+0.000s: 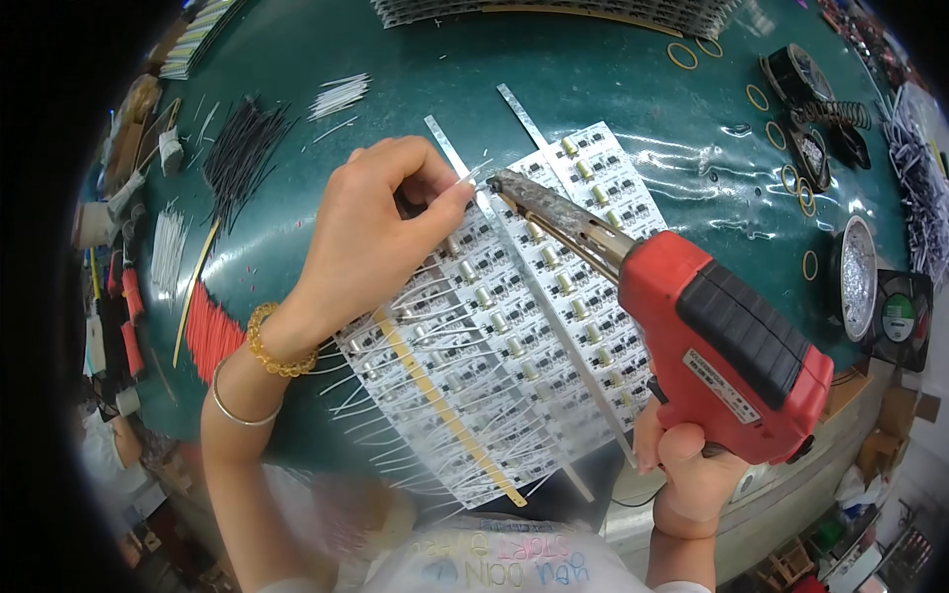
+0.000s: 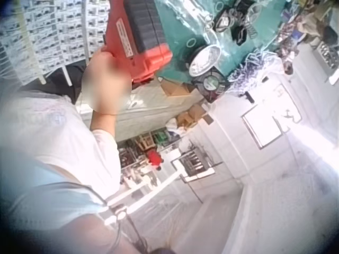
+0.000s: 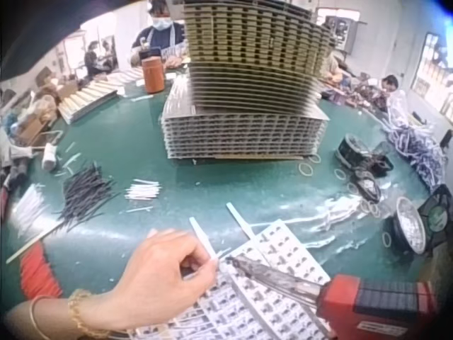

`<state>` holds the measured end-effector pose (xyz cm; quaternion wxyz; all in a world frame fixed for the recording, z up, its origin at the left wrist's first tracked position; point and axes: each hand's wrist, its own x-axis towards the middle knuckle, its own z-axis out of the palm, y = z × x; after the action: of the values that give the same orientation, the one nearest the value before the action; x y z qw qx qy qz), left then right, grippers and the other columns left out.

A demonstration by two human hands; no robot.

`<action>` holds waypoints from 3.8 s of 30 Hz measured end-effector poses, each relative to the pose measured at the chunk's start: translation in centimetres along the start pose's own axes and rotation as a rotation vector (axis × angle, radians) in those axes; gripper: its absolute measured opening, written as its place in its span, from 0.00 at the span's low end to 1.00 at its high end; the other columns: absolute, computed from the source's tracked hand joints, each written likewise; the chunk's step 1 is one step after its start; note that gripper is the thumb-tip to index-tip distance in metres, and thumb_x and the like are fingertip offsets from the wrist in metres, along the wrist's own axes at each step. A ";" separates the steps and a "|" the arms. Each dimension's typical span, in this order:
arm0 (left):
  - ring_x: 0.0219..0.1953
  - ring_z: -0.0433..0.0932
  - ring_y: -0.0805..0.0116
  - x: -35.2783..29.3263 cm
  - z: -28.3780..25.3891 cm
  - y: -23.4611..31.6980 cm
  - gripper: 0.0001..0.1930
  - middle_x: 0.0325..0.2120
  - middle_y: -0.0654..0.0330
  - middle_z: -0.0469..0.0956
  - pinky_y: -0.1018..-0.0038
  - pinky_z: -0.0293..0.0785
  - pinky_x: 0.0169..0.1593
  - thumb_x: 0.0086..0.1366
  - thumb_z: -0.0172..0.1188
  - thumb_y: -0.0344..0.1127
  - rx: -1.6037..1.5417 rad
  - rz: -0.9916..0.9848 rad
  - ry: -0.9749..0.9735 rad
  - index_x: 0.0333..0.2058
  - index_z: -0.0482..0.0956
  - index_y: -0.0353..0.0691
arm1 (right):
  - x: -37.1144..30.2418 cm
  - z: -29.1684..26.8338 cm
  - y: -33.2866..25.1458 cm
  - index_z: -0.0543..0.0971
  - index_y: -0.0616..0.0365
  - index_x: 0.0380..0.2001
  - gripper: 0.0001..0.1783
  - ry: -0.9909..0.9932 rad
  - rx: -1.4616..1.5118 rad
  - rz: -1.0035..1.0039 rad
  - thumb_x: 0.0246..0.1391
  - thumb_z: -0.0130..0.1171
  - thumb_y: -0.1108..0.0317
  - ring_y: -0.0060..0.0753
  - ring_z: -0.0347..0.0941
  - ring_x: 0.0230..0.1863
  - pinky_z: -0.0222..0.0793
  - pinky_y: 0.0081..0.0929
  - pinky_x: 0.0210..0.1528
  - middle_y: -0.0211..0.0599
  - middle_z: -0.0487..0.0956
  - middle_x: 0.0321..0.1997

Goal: The person uses a soldering iron to attach small white wires to a grid of LED modules on a circuit board. They repeatedly pick up wires, position them on the board, and apply heat to secure them. The task involves precise hand movements and tool manipulation.

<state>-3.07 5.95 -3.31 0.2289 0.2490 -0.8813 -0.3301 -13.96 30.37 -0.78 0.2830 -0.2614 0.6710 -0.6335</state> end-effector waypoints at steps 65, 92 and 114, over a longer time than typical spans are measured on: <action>0.17 0.59 0.84 -0.2 -0.5 1.3 0.08 0.12 0.68 0.69 0.82 0.55 0.20 0.54 0.62 0.30 -0.133 -0.203 -0.078 0.21 0.76 0.31 | -0.7 -0.5 -0.1 0.63 0.76 0.45 0.36 0.038 0.007 0.043 0.53 0.55 0.48 0.19 0.58 0.09 0.56 0.16 0.14 0.31 0.65 0.11; 0.21 0.73 0.77 -0.2 -2.8 2.7 0.04 0.19 0.63 0.78 0.82 0.67 0.26 0.52 0.63 0.27 0.035 0.035 0.157 0.27 0.80 0.33 | -1.9 -1.9 0.2 0.57 0.81 0.50 0.39 0.042 0.068 -0.089 0.55 0.54 0.50 0.19 0.58 0.09 0.56 0.17 0.12 0.34 0.66 0.12; 0.18 0.63 0.78 -1.0 0.2 1.9 0.06 0.17 0.64 0.72 0.80 0.60 0.23 0.52 0.63 0.30 0.000 -0.052 -0.003 0.22 0.77 0.34 | -1.4 -0.7 -0.2 0.61 0.80 0.47 0.41 0.080 -0.026 0.062 0.52 0.55 0.45 0.19 0.58 0.09 0.55 0.17 0.13 0.31 0.65 0.11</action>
<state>-2.94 7.87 -2.36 0.2189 0.2716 -0.8749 -0.3361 -13.49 31.83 -0.45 0.2720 -0.2186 0.6976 -0.6257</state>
